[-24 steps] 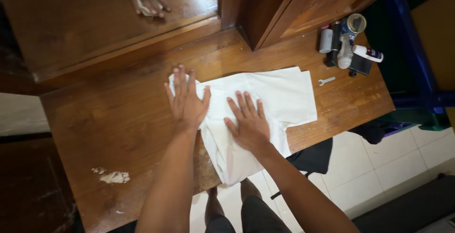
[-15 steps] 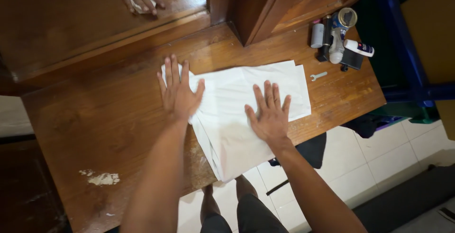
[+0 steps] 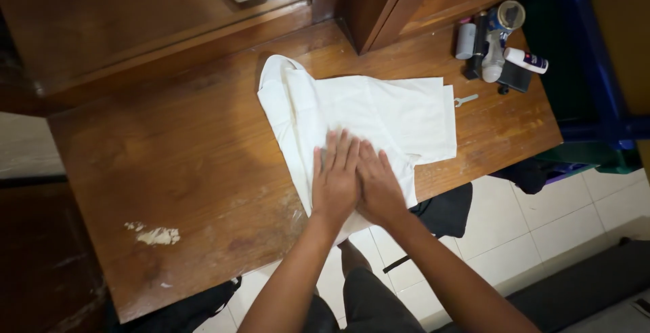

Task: The person folds a white shirt and a pair of beige trousers on a wooden desk. They smooth and fold each garment by hand, then place the folded items on a nearby bed.

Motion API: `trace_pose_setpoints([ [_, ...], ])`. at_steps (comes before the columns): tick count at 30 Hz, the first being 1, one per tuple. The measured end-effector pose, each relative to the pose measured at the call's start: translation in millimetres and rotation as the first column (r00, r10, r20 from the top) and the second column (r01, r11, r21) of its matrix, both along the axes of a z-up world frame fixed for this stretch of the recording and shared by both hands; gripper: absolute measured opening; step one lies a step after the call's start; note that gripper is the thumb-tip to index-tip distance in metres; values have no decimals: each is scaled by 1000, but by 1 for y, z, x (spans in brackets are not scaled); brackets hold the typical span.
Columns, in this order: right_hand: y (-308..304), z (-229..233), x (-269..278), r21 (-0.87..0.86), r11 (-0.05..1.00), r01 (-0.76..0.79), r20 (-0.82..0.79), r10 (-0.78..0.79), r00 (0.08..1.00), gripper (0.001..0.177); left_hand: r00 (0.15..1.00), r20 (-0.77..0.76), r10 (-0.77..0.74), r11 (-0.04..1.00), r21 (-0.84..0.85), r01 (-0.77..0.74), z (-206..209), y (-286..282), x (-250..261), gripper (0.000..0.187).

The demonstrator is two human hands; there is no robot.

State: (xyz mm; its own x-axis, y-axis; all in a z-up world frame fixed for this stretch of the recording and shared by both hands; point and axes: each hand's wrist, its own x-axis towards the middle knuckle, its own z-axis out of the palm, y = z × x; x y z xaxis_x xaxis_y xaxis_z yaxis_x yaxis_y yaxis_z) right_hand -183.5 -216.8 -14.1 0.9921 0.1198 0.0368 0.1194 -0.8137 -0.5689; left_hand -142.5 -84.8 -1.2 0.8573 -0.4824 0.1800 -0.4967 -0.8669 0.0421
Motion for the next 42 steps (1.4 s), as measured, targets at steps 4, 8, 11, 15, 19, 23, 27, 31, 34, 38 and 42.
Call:
trace_pose_setpoints([
  [4, 4, 0, -12, -270, 961, 67, -17, -74, 997, 64, 975, -223, -24, 969, -244, -33, -13, 25, 3, 67],
  [8, -6, 1, -26, -242, 950, 195, -39, -210, 977, 66, 975, -224, -13, 964, -261, -47, -17, 27, 2, 68],
  [11, -15, 1, -42, -199, 915, 350, 9, -356, 934, 66, 972, -222, -74, 961, -278, 10, -10, 31, 9, 64],
  [15, -22, -5, -67, 219, 677, 703, 173, -736, 655, 72, 935, -226, 275, 794, -494, -353, 11, 46, 47, 88],
  [19, -14, -5, -83, 151, 565, 811, 16, -822, 569, 70, 600, -555, 576, 453, -393, -800, 35, 41, 112, 111],
  [23, -13, 8, -54, 79, 586, 806, 8, -809, 588, 68, 497, -737, 458, 439, -299, -847, 52, 35, 148, 109],
  [27, -19, 23, -13, 6, 439, 898, -172, -885, 434, 66, 506, -807, 306, 328, -409, -851, 50, 34, 153, 102],
  [31, -19, 30, 14, 114, 318, 941, -273, -901, 338, 70, 519, -772, 367, 478, -322, -817, 36, 27, 154, 124],
  [34, -16, 30, 17, 234, 264, 936, -367, -868, 336, 64, 473, -836, 279, 436, -328, -838, 26, 29, 145, 83],
  [38, -24, 34, 25, 455, 34, 890, -571, -756, 320, 54, 440, -897, 40, 243, -419, -875, 32, 40, 140, 59],
  [42, -35, 35, 25, 694, -229, 683, -669, -554, 495, 52, 500, -862, 81, 146, -486, -862, 49, 34, 135, 80],
])
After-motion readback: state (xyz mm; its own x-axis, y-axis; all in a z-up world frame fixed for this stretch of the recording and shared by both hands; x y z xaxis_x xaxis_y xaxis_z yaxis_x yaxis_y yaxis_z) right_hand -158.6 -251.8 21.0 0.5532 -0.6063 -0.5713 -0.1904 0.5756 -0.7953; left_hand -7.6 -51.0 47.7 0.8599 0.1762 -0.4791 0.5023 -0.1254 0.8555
